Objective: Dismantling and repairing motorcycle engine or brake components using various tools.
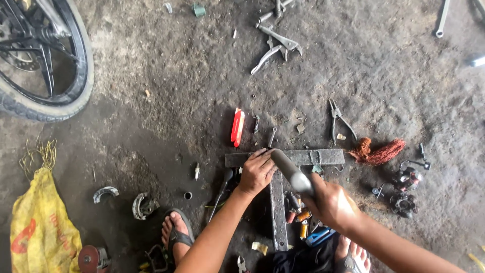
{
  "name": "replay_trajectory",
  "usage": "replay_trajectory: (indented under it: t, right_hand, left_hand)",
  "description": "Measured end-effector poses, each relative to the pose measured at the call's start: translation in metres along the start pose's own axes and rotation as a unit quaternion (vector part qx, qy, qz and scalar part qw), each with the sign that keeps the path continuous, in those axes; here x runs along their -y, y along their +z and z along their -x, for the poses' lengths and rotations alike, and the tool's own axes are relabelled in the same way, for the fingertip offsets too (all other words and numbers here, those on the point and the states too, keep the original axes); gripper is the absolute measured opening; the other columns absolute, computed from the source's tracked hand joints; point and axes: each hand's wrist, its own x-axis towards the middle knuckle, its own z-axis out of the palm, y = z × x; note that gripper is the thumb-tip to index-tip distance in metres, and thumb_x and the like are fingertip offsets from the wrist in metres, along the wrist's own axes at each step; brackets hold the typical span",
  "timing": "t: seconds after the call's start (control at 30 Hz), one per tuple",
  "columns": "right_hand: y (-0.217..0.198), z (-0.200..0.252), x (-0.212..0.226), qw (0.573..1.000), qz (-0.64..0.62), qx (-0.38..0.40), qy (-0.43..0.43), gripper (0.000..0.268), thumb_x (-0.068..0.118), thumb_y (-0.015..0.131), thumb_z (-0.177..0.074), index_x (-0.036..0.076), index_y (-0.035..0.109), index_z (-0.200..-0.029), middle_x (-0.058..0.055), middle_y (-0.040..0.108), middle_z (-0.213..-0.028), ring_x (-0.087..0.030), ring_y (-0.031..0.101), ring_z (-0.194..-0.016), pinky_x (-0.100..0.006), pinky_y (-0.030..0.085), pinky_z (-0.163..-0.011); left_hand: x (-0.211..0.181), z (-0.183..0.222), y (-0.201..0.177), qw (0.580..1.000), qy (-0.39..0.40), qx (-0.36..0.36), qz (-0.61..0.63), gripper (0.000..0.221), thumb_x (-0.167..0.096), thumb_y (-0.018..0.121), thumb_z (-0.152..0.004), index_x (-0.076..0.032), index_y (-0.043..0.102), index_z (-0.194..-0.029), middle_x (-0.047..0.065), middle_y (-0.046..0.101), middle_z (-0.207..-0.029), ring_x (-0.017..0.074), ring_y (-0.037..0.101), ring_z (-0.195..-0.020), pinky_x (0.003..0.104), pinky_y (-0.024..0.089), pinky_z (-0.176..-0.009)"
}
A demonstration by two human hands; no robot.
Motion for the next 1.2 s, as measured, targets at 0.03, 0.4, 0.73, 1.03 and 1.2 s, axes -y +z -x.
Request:
replay_trajectory:
  t: [0.03, 0.4, 0.73, 1.03, 1.2]
  right_hand:
    - [0.003, -0.002, -0.004, 1.000, 0.000, 0.000, -0.001, 0.027, 0.025, 0.066, -0.089, 0.007, 0.049, -0.101, -0.015, 0.069, -0.062, -0.032, 0.068, -0.048, -0.048, 0.054, -0.045]
    - [0.006, -0.009, -0.005, 0.995, 0.043, 0.053, 0.073, 0.022, 0.026, 0.064, -0.094, 0.008, 0.052, -0.096, -0.016, 0.069, -0.062, -0.033, 0.068, -0.050, -0.047, 0.054, -0.051]
    - [-0.005, -0.005, 0.013, 0.990, 0.022, 0.091, 0.103, 0.018, 0.027, 0.058, -0.098, 0.010, 0.052, -0.097, -0.012, 0.070, -0.064, -0.028, 0.068, -0.048, -0.045, 0.056, -0.047]
    - [-0.011, 0.003, 0.001, 0.992, -0.004, 0.037, 0.119, 0.019, 0.023, 0.062, -0.094, 0.006, 0.055, -0.099, -0.015, 0.073, -0.066, -0.027, 0.072, -0.052, -0.044, 0.059, -0.053]
    - [-0.013, 0.007, -0.001, 0.994, -0.018, 0.011, 0.103, 0.021, 0.022, 0.065, -0.091, 0.005, 0.057, -0.099, -0.016, 0.073, -0.066, -0.028, 0.073, -0.053, -0.044, 0.060, -0.054]
  left_hand:
    - [-0.002, -0.002, -0.003, 1.000, 0.000, 0.000, -0.001, 0.023, -0.012, 0.072, -0.091, 0.001, 0.071, -0.111, 0.016, 0.073, -0.121, 0.0299, 0.070, -0.114, 0.045, 0.051, -0.110]
    - [0.000, -0.003, -0.005, 0.999, 0.031, 0.010, 0.008, 0.023, -0.009, 0.073, -0.088, 0.002, 0.071, -0.107, 0.012, 0.073, -0.127, 0.0280, 0.070, -0.121, 0.045, 0.049, -0.113]
    - [0.000, -0.005, -0.012, 0.999, 0.027, 0.033, 0.014, 0.020, -0.011, 0.075, -0.085, 0.000, 0.071, -0.101, 0.010, 0.073, -0.129, 0.0280, 0.069, -0.122, 0.046, 0.049, -0.112]
    - [-0.009, -0.016, -0.014, 0.997, -0.045, 0.009, 0.063, 0.023, -0.020, 0.073, -0.094, -0.005, 0.072, -0.112, 0.008, 0.075, -0.117, 0.0287, 0.071, -0.113, 0.043, 0.053, -0.105]
    - [-0.021, -0.019, -0.020, 0.998, -0.031, 0.015, 0.043, 0.020, -0.020, 0.071, -0.096, -0.007, 0.070, -0.110, 0.007, 0.074, -0.118, 0.0259, 0.070, -0.117, 0.043, 0.051, -0.108]
